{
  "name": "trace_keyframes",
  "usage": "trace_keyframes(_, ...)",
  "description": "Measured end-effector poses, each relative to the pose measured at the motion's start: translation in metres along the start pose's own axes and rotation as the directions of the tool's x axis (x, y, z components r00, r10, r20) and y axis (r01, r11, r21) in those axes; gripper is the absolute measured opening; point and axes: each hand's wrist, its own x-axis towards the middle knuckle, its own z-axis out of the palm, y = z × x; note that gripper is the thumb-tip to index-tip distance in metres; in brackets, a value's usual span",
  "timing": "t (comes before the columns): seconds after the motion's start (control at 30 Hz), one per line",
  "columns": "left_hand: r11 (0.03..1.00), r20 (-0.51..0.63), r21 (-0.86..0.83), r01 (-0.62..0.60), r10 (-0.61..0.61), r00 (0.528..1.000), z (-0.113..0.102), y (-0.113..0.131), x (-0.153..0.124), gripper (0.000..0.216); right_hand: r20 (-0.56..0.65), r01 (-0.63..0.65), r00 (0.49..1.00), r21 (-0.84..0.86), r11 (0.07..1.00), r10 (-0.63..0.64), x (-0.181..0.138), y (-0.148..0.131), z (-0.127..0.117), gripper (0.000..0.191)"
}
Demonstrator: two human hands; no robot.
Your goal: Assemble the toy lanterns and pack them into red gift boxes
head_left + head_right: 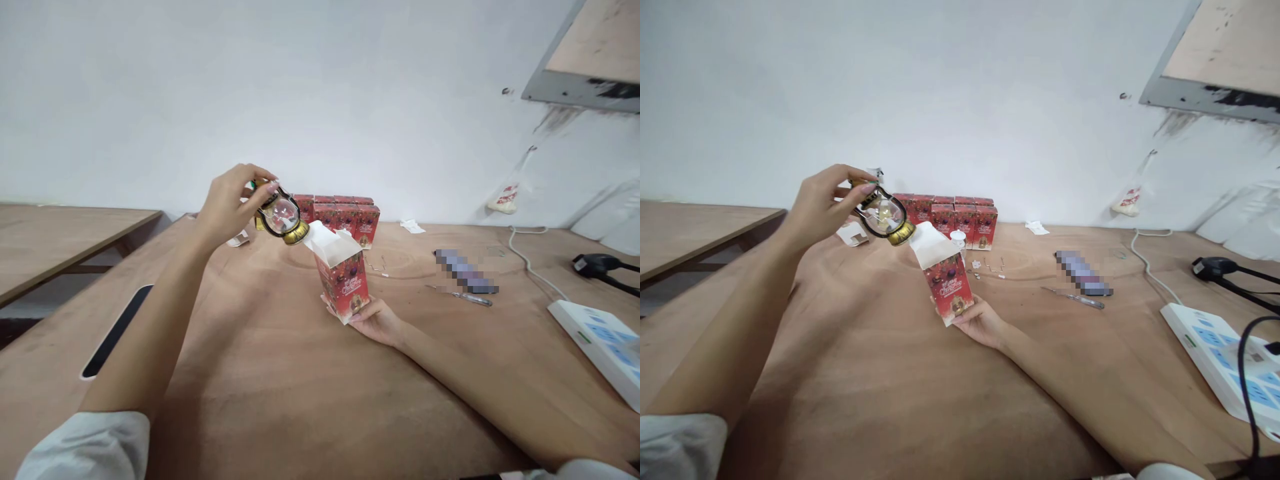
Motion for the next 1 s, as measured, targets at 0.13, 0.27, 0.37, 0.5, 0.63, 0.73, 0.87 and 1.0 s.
trace_keyframes(0.13, 0.996, 0.058, -0.008, 0.084, -0.083, 0.995, -0.005, -0.011, -0.001, 0.034, 0.014, 0.017, 1.0, 0.024, 1.0, -0.018, -0.002, 0.0, 0.003, 0.053)
trace_keyframes(0.27, 0.995, 0.253, 0.099, -0.016, -0.009, 0.967, 0.022, -0.032, -0.002, 0.034, 0.054, 0.001, 0.999, 0.027, 1.0, -0.002, -0.003, 0.0, 0.003, 0.053)
trace_keyframes(0.37, 0.989, 0.37, 0.12, -0.088, 0.038, 0.928, 0.051, -0.04, -0.007, 0.036, 0.067, 0.021, 0.997, 0.025, 0.999, -0.022, -0.003, 0.001, 0.002, 0.05)
trace_keyframes(0.5, 0.983, 0.479, 0.116, -0.145, 0.073, 0.875, 0.079, -0.037, -0.016, 0.037, 0.051, 0.05, 0.997, 0.01, 0.999, -0.051, -0.003, 0.003, 0.0, 0.055)
trace_keyframes(0.63, 0.989, 0.48, 0.048, -0.142, 0.102, 0.871, 0.089, -0.034, -0.021, 0.032, 0.009, 0.048, 0.999, 0.007, 0.999, -0.049, -0.002, 0.003, 0.001, 0.055)
trace_keyframes(0.73, 0.989, 0.478, 0.048, -0.138, 0.099, 0.873, 0.09, -0.036, -0.022, 0.036, -0.02, 0.03, 0.999, 0.003, 1.0, -0.03, -0.002, 0.002, 0.002, 0.047)
trace_keyframes(0.87, 0.994, 0.508, -0.022, -0.104, 0.101, 0.855, 0.086, -0.042, -0.022, 0.042, -0.075, 0.075, 0.994, -0.07, 0.995, -0.08, -0.002, 0.004, 0.004, 0.045)
trace_keyframes(1.0, 0.979, 0.451, -0.203, 0.008, 0.086, 0.888, 0.071, -0.043, -0.016, 0.053, -0.054, 0.23, 0.962, -0.356, 0.906, -0.266, -0.006, 0.009, 0.011, 0.07)
